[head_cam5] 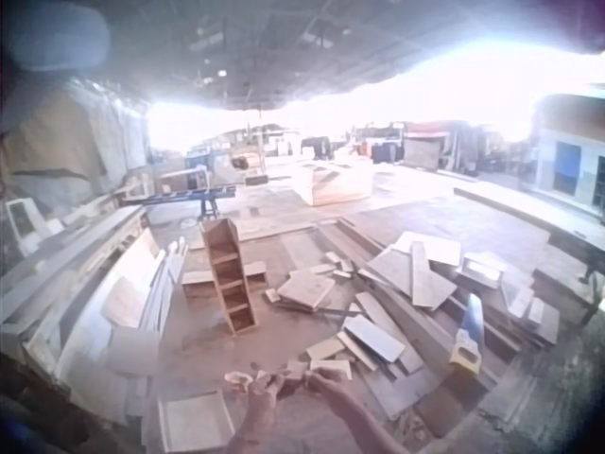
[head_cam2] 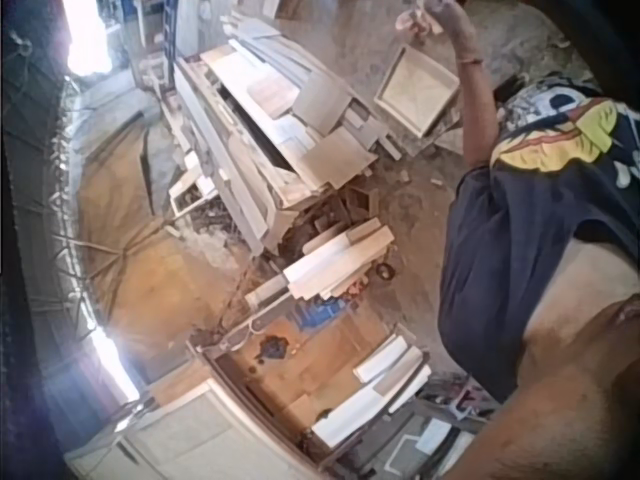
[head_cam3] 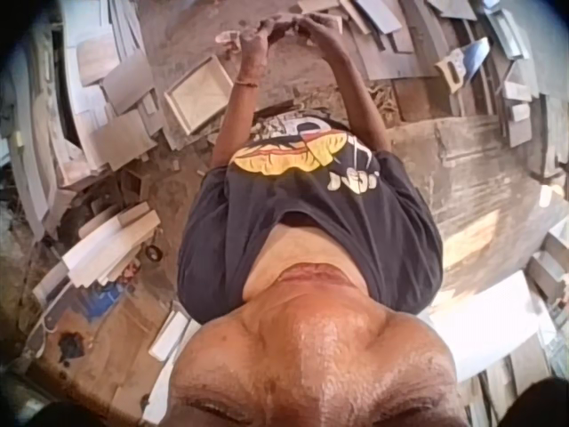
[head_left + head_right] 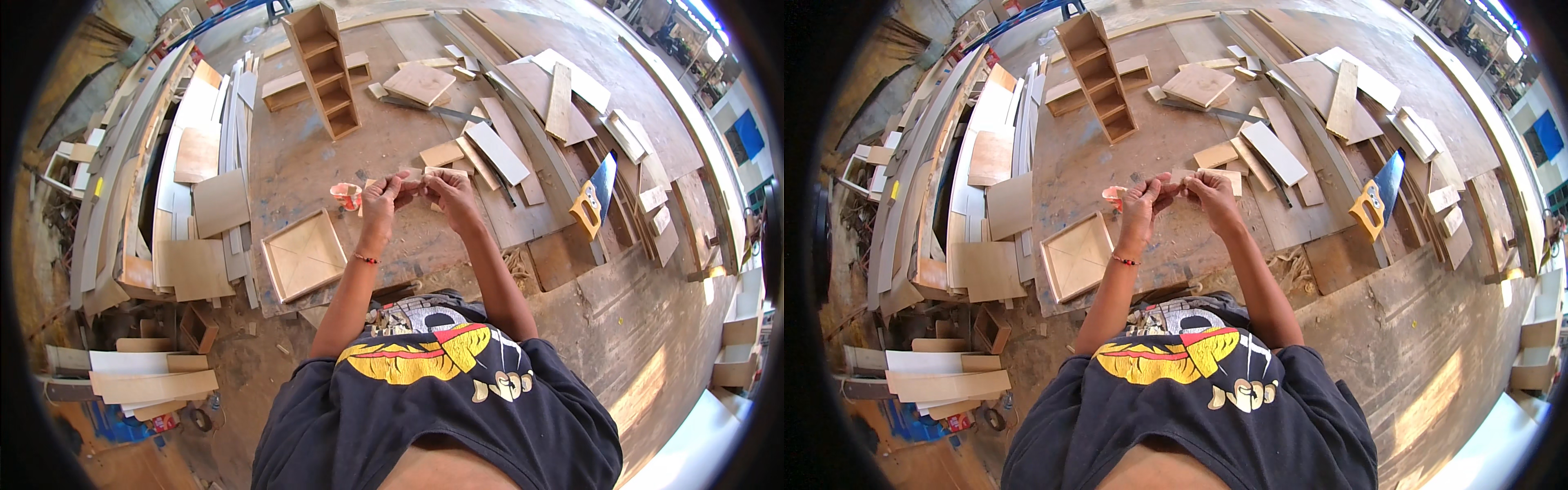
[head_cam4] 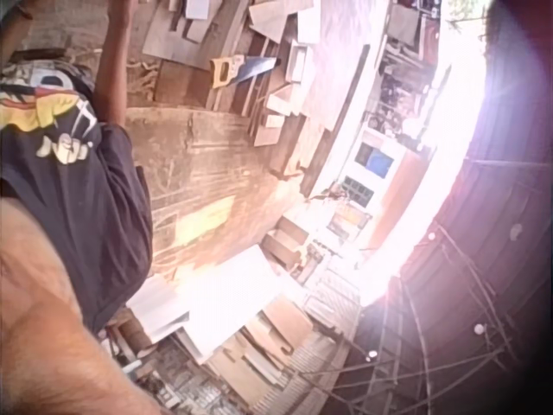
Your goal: The person assembles a small wooden shelf by fitting wooden panels together, applying glue, and checking the alignment of the pieces on a workbench.
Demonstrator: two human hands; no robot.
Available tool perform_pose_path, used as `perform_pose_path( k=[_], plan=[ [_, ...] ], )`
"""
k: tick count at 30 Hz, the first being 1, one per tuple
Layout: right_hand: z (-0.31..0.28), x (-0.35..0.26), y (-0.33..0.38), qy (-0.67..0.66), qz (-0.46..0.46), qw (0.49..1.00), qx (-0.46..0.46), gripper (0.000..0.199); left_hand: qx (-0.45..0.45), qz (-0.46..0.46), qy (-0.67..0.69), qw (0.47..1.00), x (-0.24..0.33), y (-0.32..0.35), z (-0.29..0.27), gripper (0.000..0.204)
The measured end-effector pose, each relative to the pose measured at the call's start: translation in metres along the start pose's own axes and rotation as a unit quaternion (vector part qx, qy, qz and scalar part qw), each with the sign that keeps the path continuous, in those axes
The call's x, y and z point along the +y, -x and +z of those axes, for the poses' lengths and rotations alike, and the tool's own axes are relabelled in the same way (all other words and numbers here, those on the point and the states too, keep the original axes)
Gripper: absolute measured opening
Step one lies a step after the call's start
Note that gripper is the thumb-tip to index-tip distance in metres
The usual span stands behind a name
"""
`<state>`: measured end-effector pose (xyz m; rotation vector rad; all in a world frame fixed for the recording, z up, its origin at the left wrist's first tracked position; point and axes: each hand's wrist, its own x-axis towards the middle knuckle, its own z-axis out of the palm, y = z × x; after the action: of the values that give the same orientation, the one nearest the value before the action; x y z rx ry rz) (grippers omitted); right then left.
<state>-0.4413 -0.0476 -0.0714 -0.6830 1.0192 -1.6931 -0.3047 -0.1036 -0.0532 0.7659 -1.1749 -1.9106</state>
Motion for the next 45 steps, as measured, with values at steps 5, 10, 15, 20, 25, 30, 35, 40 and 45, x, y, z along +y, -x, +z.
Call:
perform_pose_path(
  k=[5, 10, 15, 20, 25, 30, 35, 40, 45],
  plan=[
    [0.008, -0.004, 0.004, -0.051, -0.016, 0.999, -0.008, 0.011, 0.009, -0.077, 0.169, 0.983, -0.005, -0.005, -0.009, 0.024],
    [0.014, -0.006, 0.006, 0.133, -0.080, 0.986, 0.052, 0.012, 0.025, -0.104, 0.229, 0.968, -0.008, -0.007, -0.011, 0.024],
    [0.038, -0.011, 0.012, 0.352, -0.200, 0.908, 0.108, 0.012, 0.035, -0.070, 0.171, 0.982, -0.010, -0.005, -0.012, 0.023],
    [0.025, -0.004, 0.006, 0.348, -0.182, 0.915, 0.091, 0.010, 0.036, -0.066, 0.116, 0.990, -0.008, -0.001, -0.006, 0.022],
    [0.029, -0.010, 0.008, 0.402, -0.231, 0.879, 0.109, 0.006, 0.036, -0.133, 0.185, 0.973, -0.011, -0.004, -0.009, 0.022],
    [0.025, -0.002, 0.007, 0.475, -0.355, 0.794, 0.134, 0.010, 0.058, -0.190, 0.252, 0.947, -0.015, -0.007, 0.000, 0.021],
    [0.005, 0.016, 0.004, 0.537, -0.340, 0.762, 0.124, 0.009, 0.110, -0.224, 0.282, 0.926, -0.038, -0.018, 0.001, 0.020],
    [-0.019, 0.023, 0.006, 0.530, -0.293, 0.793, 0.069, 0.006, 0.121, -0.195, 0.279, 0.932, -0.063, -0.034, 0.007, 0.022],
    [-0.045, 0.033, 0.013, 0.543, -0.227, 0.805, 0.072, 0.008, 0.148, -0.147, 0.221, 0.953, -0.078, -0.051, 0.016, 0.026]
  ],
)
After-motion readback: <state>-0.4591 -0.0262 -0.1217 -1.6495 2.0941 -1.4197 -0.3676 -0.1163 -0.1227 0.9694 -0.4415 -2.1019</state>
